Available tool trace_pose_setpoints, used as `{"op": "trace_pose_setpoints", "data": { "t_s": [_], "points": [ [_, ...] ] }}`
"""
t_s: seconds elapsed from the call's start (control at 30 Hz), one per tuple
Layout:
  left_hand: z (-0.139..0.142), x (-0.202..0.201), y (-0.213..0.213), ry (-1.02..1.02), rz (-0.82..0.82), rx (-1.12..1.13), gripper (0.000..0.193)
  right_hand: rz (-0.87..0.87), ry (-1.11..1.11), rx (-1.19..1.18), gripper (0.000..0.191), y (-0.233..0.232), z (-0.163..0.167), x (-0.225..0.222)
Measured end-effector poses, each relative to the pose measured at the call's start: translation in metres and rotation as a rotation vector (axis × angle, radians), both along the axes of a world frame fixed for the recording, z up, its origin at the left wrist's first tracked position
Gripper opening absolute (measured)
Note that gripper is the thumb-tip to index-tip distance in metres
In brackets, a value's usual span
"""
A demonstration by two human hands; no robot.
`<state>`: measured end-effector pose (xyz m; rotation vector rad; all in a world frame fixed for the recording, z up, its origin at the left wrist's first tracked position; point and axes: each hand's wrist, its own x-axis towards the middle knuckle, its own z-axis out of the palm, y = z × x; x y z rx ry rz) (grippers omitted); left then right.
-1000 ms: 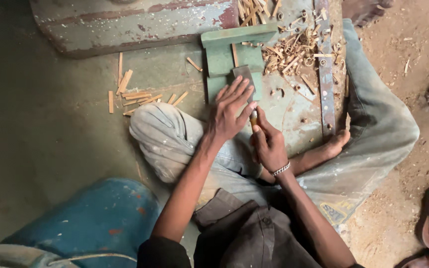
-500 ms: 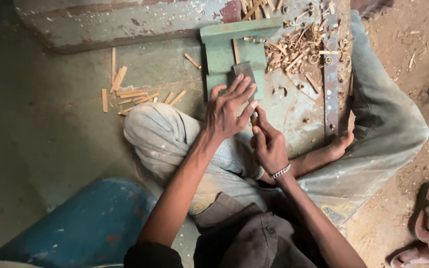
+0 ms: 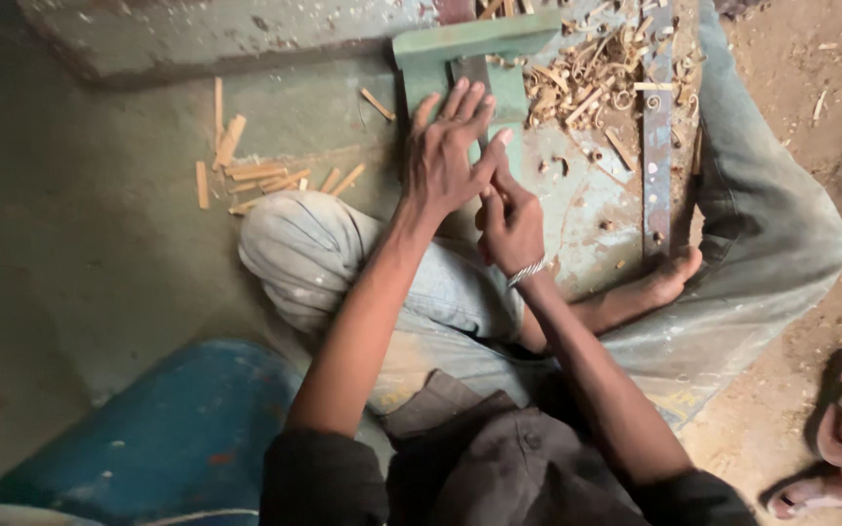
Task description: The person sits on the floor and holds small wooden sticks against a green wooden guide, shaving and trimming them with a chisel, placing finished sticks aside among wood shavings on the work surface.
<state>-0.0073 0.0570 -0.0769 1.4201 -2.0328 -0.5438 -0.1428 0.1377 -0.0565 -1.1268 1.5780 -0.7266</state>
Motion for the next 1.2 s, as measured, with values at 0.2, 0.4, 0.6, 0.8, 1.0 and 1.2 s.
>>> {"op": "trace_pose_setpoints", "data": {
  "t_s": [0.2,0.4,0.6,0.8,1.0,1.2],
  "points": [
    [0.002,0.008,-0.004,0.024,-0.026,0.051,0.049,0.003,-0.096,-0.223,0.052,-0.004,-0.004,0.008],
    [0.024,-0.002,0.027,0.042,-0.072,0.049,0.049,-0.016,-0.192,-0.001,0.054,0.028,0.035,-0.017],
    [0.030,-0.005,0.052,0.092,-0.032,0.098,0.052,0.113,-0.044,-0.201,0.051,0.038,0.044,-0.022],
    [0.031,-0.001,0.042,0.068,-0.040,0.080,0.050,0.065,0.004,-0.044,0.049,0.035,0.036,-0.018],
    [0.014,0.004,0.037,0.073,-0.059,0.115,0.047,0.014,0.030,-0.054,0.049,0.036,0.016,-0.013],
    [0.001,0.006,-0.011,-0.030,-0.026,0.026,0.046,-0.006,-0.014,-0.104,0.050,-0.006,-0.008,0.004]
  ]
}}
